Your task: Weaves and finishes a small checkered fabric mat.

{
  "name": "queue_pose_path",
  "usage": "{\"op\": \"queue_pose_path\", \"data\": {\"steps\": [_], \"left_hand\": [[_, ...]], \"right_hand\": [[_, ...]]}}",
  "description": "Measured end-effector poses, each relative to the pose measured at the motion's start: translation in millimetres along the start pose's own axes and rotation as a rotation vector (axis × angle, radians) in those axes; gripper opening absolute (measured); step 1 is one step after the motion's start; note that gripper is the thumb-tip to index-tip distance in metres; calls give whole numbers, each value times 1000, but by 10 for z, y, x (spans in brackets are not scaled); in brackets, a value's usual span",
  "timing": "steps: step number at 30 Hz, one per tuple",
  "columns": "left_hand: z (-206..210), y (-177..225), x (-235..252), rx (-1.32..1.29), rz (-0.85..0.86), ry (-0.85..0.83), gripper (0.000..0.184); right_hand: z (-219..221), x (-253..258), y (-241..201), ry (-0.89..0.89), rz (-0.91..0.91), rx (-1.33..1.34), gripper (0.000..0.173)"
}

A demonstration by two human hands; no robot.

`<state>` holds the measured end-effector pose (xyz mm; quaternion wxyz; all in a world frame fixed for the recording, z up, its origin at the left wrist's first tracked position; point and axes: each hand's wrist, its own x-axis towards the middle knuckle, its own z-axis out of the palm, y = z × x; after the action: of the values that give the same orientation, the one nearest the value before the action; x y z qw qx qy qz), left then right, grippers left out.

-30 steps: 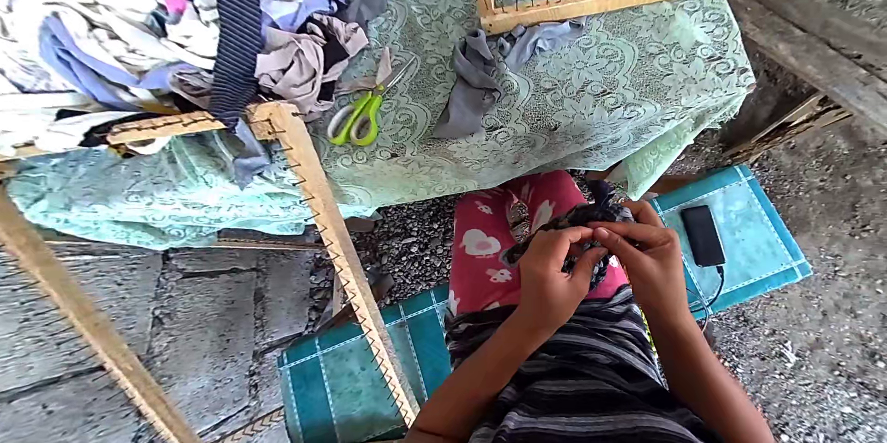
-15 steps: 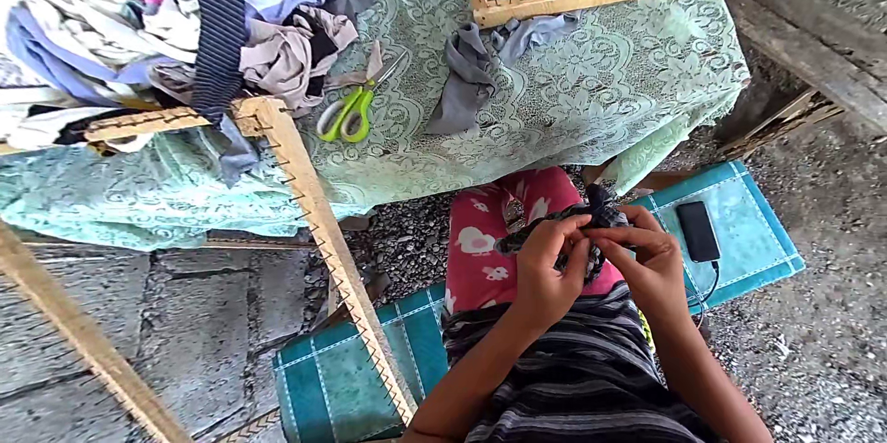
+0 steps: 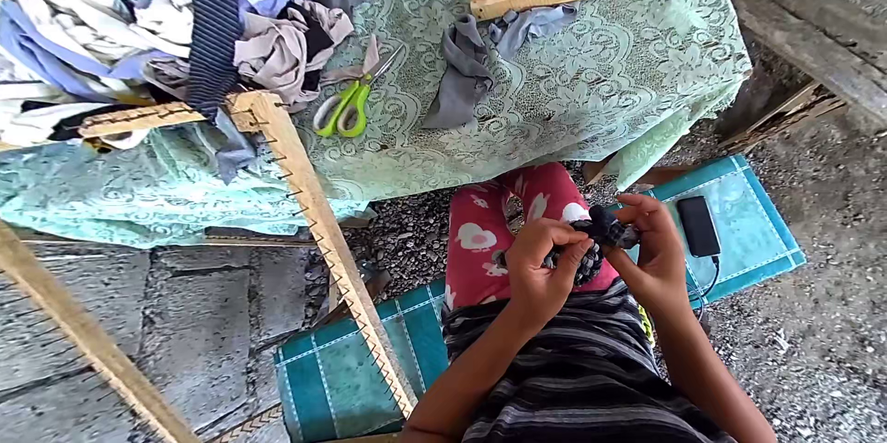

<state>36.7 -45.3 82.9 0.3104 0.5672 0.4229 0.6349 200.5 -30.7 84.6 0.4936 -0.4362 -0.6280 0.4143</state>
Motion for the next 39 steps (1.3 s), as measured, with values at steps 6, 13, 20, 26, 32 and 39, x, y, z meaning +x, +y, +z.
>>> {"op": "queue_pose_path", "data": {"steps": [6, 13, 20, 26, 32, 39], "left_hand": [[3, 4, -20, -185, -15, -56, 5], [-143, 327, 24, -322, -305, -119, 6], [12, 445, 73, -341, -716, -301, 6], [56, 490, 129, -414, -790, -260, 11], [10, 503, 143, -453, -826, -222, 14], [-17, 482, 169, -505, -849, -230, 17]], "right_hand": [[-66, 5, -3, -117, 94, -5, 24], [-168, 38, 70, -97, 190, 256, 25], [-247, 35, 54, -90, 262, 416, 24], [-162, 34, -39, -31, 237, 345, 24], [-131, 58, -97, -16, 219, 239, 24], [-135, 69, -139, -13, 212, 196, 23]]}}
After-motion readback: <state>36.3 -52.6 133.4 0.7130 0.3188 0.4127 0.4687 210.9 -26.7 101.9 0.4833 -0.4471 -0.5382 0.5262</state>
